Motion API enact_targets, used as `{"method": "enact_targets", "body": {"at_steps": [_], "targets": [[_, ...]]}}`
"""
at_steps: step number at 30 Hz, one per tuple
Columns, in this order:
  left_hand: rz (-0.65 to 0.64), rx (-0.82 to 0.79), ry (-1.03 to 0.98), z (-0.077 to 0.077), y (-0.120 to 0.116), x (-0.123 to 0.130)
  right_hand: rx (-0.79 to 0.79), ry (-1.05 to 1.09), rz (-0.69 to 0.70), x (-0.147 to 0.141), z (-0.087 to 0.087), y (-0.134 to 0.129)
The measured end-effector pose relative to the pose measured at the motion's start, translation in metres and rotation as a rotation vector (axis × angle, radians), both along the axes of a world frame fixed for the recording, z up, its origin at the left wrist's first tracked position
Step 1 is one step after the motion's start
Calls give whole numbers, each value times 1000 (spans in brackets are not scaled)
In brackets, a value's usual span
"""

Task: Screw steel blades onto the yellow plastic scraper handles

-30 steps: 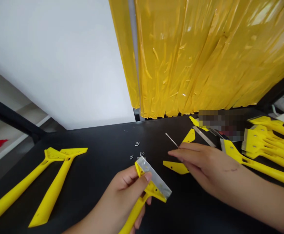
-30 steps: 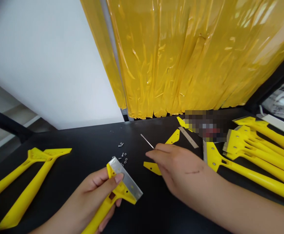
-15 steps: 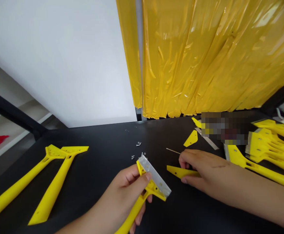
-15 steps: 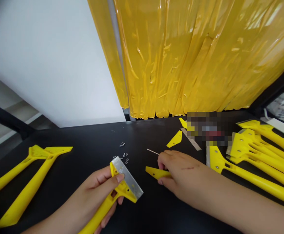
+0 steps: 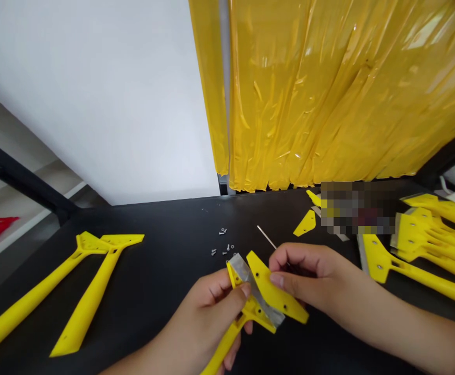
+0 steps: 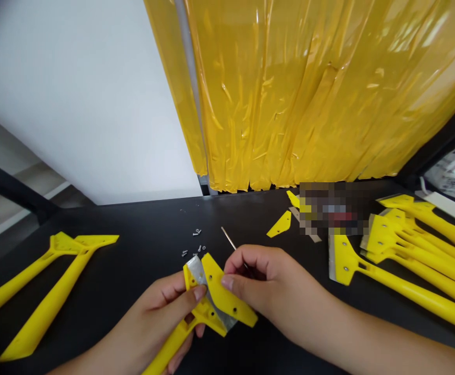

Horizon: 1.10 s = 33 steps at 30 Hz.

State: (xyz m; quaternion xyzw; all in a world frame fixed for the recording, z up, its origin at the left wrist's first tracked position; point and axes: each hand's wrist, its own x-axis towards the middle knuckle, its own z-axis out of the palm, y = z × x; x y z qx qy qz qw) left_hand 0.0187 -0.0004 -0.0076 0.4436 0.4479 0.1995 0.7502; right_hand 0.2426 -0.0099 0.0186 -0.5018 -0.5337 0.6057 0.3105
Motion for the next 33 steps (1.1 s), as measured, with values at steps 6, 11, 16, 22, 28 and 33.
{"method": "enact_targets", "body": {"at_steps": [6, 11, 16, 22, 28, 33], "targets": [[-1, 5, -6, 3, -2, 1, 24, 22, 36, -9, -12, 2], [-33, -4, -70, -1, -3, -2, 30, 56, 43, -10, -19, 2], [-84, 53, 22, -7, -4, 0, 42, 53, 38, -15, -24, 2], [-76, 47, 26, -1, -6, 3, 48, 22, 39, -16, -25, 0], [-78, 29, 20, -8, -7, 4, 58, -3, 52, -17, -26, 1], [-139, 97, 87, 3, -4, 0, 119, -75, 22, -14, -21, 0]]}}
